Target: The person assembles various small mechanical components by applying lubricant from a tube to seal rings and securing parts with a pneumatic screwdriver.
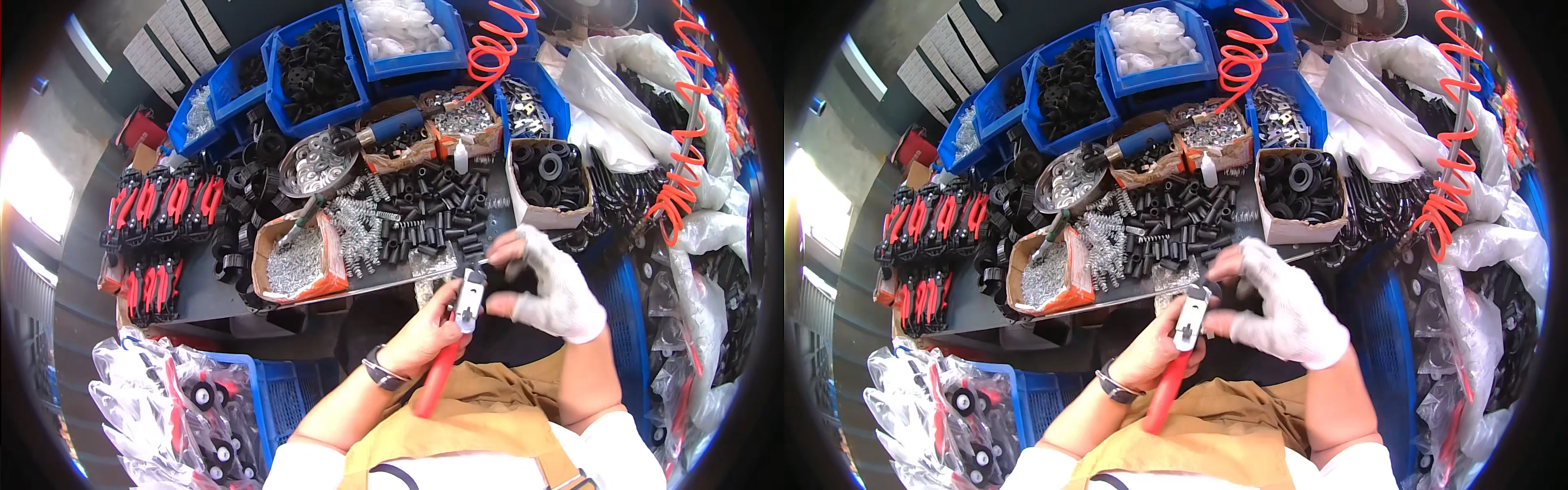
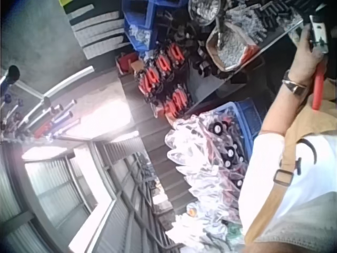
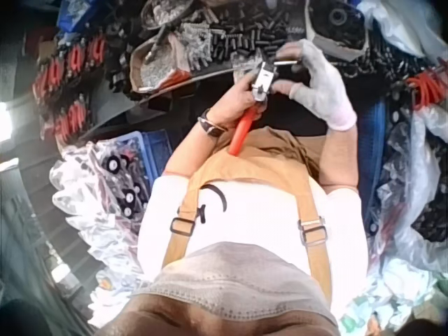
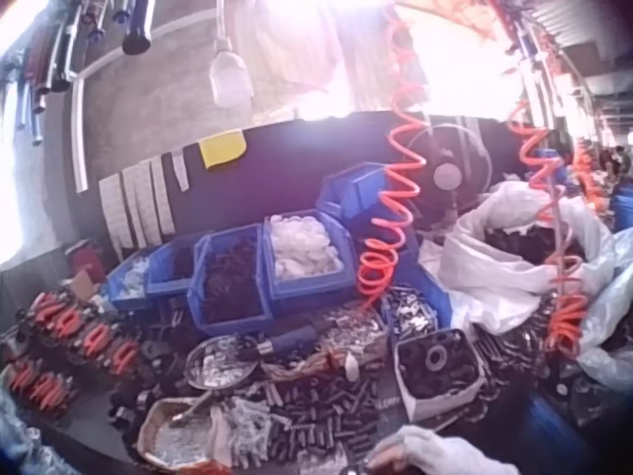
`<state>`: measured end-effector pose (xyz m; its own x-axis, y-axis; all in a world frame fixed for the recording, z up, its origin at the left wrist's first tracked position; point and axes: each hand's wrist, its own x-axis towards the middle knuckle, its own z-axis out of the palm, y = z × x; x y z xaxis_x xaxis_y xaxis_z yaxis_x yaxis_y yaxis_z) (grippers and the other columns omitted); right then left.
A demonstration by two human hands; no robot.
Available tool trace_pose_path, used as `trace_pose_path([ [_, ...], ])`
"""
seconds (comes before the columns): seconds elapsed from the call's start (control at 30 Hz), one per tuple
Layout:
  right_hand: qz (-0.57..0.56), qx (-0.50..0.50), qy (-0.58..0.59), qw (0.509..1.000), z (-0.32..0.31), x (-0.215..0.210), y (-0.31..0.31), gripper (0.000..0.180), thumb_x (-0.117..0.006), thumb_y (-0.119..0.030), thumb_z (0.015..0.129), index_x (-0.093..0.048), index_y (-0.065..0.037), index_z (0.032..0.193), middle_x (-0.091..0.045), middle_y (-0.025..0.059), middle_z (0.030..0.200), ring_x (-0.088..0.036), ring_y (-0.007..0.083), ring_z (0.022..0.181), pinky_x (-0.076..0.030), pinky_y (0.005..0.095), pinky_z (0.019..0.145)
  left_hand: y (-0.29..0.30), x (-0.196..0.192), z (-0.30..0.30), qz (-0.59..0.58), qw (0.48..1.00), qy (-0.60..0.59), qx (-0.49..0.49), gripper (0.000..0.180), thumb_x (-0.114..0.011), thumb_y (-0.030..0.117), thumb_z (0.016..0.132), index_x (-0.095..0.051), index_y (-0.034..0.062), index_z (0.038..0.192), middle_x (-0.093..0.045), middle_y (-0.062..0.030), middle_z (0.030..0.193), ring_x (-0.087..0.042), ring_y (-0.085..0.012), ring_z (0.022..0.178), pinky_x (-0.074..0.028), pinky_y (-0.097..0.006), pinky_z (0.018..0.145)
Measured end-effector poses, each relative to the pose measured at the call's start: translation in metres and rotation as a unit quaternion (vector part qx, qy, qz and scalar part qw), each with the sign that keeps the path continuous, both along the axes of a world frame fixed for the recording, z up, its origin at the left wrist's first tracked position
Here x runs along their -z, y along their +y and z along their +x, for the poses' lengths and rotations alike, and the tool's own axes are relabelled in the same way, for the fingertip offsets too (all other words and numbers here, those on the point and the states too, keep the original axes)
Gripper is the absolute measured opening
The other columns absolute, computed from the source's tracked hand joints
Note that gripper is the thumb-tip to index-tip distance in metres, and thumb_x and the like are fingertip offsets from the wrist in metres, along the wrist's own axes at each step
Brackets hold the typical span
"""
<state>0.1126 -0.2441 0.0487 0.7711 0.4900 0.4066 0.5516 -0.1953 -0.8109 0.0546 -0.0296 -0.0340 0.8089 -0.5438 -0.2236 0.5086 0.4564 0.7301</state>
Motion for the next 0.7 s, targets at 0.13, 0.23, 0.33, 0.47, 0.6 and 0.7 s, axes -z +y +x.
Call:
trace_pose_path([
  [0.13,-0.239,-0.166,-0.205,0.935,0.003,-0.015,-0.002,0.04,-0.083,-0.034,0.066,-0.067,-0.02,0.1,-0.059,-0.0002,0.11,-0.052,0.028,0.113,-0.044,0.0458,0.089,0.003,-0.018,-0.001,0.067,0.99,-0.057,0.108,0.087,-0.078,0.026,0.079,-0.031,0.0059,0.149,-0.055,-0.0078,0.118,-0.056,-0.0137,0.096,-0.048,-0.026,0.075],
  [0.23,-0.239,-0.163,-0.217,0.932,0.0,-0.015,-0.006,0.034,-0.081,-0.036,0.067,-0.068,-0.021,0.095,-0.06,-0.0007,0.106,-0.054,0.0257,0.11,-0.043,0.043,0.086,0.001,-0.028,-0.01,0.022,0.994,-0.005,0.106,0.081,-0.074,0.019,0.081,-0.031,0.0028,0.147,-0.055,-0.0101,0.123,-0.057,-0.0164,0.103,-0.047,-0.028,0.088],
  [0.33,-0.236,-0.159,-0.223,0.932,0.003,-0.012,-0.008,0.032,-0.081,-0.035,0.067,-0.068,-0.02,0.093,-0.061,-0.0013,0.103,-0.057,0.0245,0.107,-0.043,0.0423,0.085,-0.01,-0.024,-0.018,0.03,0.999,0.041,0.018,0.069,-0.071,0.017,0.082,-0.038,0.0022,0.141,-0.057,-0.0112,0.121,-0.057,-0.0163,0.103,-0.046,-0.029,0.09],
  [0.47,-0.247,-0.169,-0.221,0.928,0.005,-0.011,-0.011,0.034,-0.081,-0.035,0.068,-0.069,-0.019,0.095,-0.062,0.0002,0.102,-0.058,0.0248,0.107,-0.043,0.0424,0.084,-0.012,-0.019,-0.02,0.041,0.999,0.025,0.02,0.055,-0.07,0.019,0.083,-0.046,0.0025,0.13,-0.062,-0.0097,0.109,-0.057,-0.015,0.1,-0.045,-0.029,0.09],
  [0.6,-0.263,-0.148,-0.203,0.931,0.004,-0.005,-0.018,0.041,-0.08,-0.034,0.069,-0.068,-0.018,0.104,-0.062,0.0034,0.107,-0.057,0.0276,0.111,-0.045,0.045,0.09,-0.014,-0.014,-0.011,0.059,0.997,0.037,0.037,0.06,-0.069,0.02,0.084,-0.044,0.0053,0.136,-0.062,-0.0098,0.108,-0.059,-0.0151,0.091,-0.049,-0.029,0.076],
  [0.7,-0.257,-0.11,-0.169,0.945,-0.004,-0.006,-0.023,0.057,-0.08,-0.035,0.07,-0.062,-0.017,0.121,-0.061,0.0088,0.114,-0.056,0.0314,0.114,-0.045,0.048,0.095,-0.017,-0.011,-0.009,0.034,0.996,0.066,0.043,0.062,-0.069,0.022,0.085,-0.043,0.0074,0.139,-0.062,-0.0098,0.108,-0.06,-0.0151,0.085,-0.049,-0.027,0.064],
])
